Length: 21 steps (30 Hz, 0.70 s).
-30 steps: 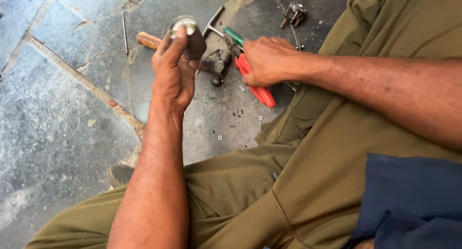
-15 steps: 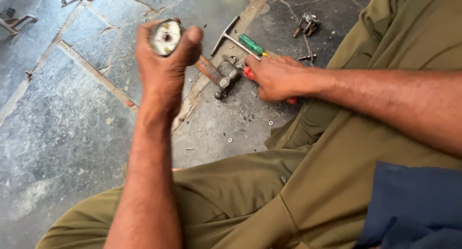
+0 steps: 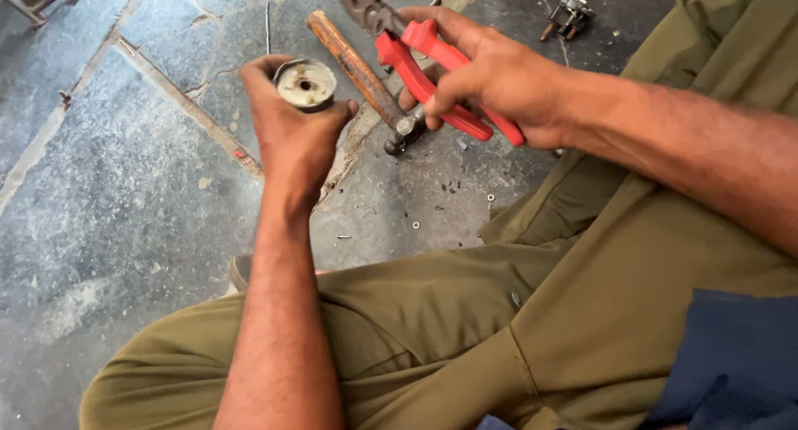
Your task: The person sits on the floor and uses a hammer and punch to tap a cylindrical metal part, then uses pliers to grip and adjust the part. The person repeatedly switches between hammering and gripping actions while inspecting the part.
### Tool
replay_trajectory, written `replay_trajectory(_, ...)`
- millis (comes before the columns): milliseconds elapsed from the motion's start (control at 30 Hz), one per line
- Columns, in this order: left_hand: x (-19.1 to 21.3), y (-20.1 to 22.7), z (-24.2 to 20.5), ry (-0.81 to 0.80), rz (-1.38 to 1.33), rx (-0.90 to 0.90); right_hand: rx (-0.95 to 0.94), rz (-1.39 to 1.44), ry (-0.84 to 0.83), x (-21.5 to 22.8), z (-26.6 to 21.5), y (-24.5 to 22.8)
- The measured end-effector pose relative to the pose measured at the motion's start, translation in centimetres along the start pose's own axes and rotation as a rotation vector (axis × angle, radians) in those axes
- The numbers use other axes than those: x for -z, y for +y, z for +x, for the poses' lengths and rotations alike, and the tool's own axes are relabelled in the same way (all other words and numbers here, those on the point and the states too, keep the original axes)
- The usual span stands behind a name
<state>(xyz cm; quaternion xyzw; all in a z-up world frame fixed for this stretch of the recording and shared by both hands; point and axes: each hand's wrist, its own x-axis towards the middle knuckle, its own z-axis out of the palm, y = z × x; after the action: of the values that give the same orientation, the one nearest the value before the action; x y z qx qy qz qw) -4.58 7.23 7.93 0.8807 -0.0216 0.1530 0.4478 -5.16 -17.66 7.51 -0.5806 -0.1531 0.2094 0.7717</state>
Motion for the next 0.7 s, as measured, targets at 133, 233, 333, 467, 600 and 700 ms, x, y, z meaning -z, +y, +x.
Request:
replay_trajectory(133, -0.5, -1.0, 0.2, 0.039, 0.244, -0.107, -0.055, -0.152, 0.006, -0.3, -0.5, 0.7)
replay_trajectory(233, -0.7, -1.7, 0.1, 0.038, 0.334, -0.15, -0.253, -0.326, 0.077, 0.0, -0.4, 1.3)
replay_trajectory(333, -0.9, -2.5, 0.1, 0.045, 0.352, -0.189, -0.247, -0.552, 0.121, -0.2, 0.5, 1.5)
replay_trajectory(467, -1.2, -3.5, -0.1, 0.045, 0.377, -0.268, -0.06, -0.515, 0.03, -0.4, 0.9, 1.9)
replay_trajectory(600, -1.7, -3.9, 0.0, 0.068, 0.315, -0.259, -0.296, -0.213, -0.028, -0.2, 0.5, 2.4)
replay_trajectory(700, -2.0, -3.6, -0.3, 0.073, 0.282, -0.222, -0.384, -0.146, -0.007, -0.8, -0.2, 2.7)
